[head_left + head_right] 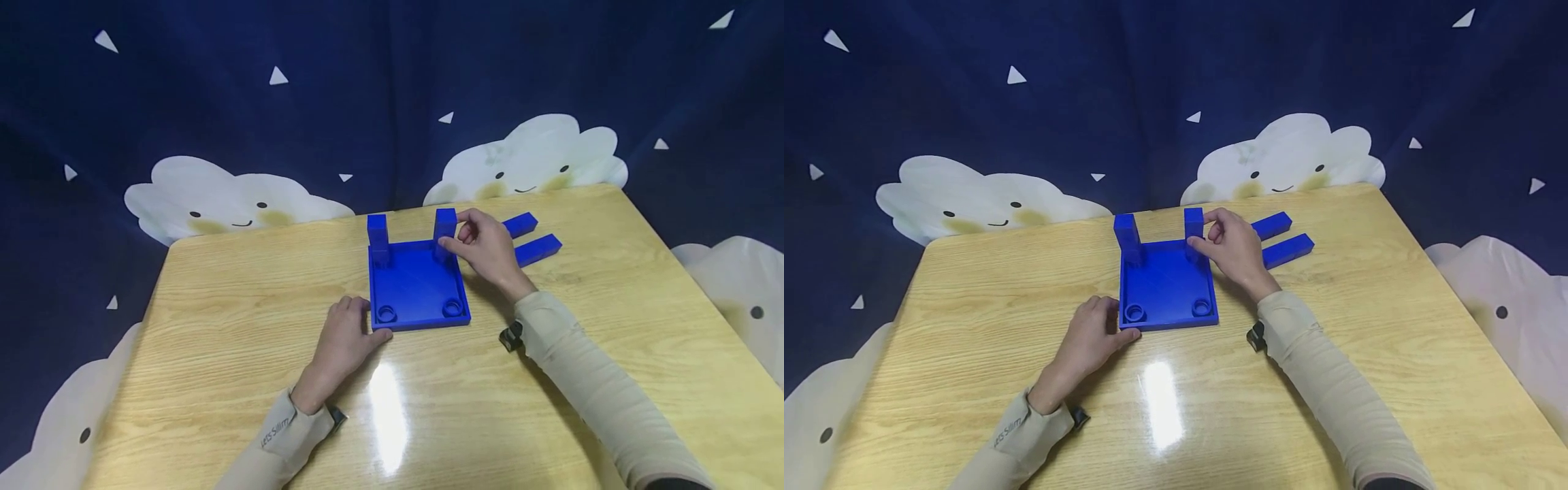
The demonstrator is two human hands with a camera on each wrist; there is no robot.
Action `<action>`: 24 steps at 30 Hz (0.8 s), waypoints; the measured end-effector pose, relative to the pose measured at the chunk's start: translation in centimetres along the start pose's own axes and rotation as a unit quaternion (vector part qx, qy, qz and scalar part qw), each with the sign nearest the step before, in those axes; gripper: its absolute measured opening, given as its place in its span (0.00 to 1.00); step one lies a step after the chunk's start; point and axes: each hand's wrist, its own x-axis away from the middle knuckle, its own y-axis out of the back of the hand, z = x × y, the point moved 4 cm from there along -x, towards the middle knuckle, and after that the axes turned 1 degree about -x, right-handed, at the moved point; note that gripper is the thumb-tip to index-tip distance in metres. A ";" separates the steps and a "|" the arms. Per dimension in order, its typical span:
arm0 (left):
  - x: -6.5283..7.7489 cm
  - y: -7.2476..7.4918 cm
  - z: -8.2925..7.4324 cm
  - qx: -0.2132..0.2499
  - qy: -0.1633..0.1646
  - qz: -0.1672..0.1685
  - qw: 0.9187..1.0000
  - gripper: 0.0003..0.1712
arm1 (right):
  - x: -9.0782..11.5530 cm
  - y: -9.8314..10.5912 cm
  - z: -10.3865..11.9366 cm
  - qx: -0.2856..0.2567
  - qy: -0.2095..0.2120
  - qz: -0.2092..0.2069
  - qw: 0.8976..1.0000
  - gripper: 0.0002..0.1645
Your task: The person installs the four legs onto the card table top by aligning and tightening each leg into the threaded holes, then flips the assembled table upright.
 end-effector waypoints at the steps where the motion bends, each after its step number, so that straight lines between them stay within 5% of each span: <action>1: 0.0 0.0 0.0 0.000 0.001 0.001 1.000 0.34 | 0.1 0.0 0.0 0.000 -0.001 0.002 1.000 0.29; 16: 0.1 -0.3 0.0 0.003 -0.006 0.011 1.000 0.34 | 0.8 1.0 0.1 0.012 -0.013 0.027 0.999 0.25; 24: -0.2 0.1 0.0 0.001 -0.002 0.017 1.000 0.35 | 1.3 4.3 -1.9 0.066 -0.033 -0.027 0.997 0.19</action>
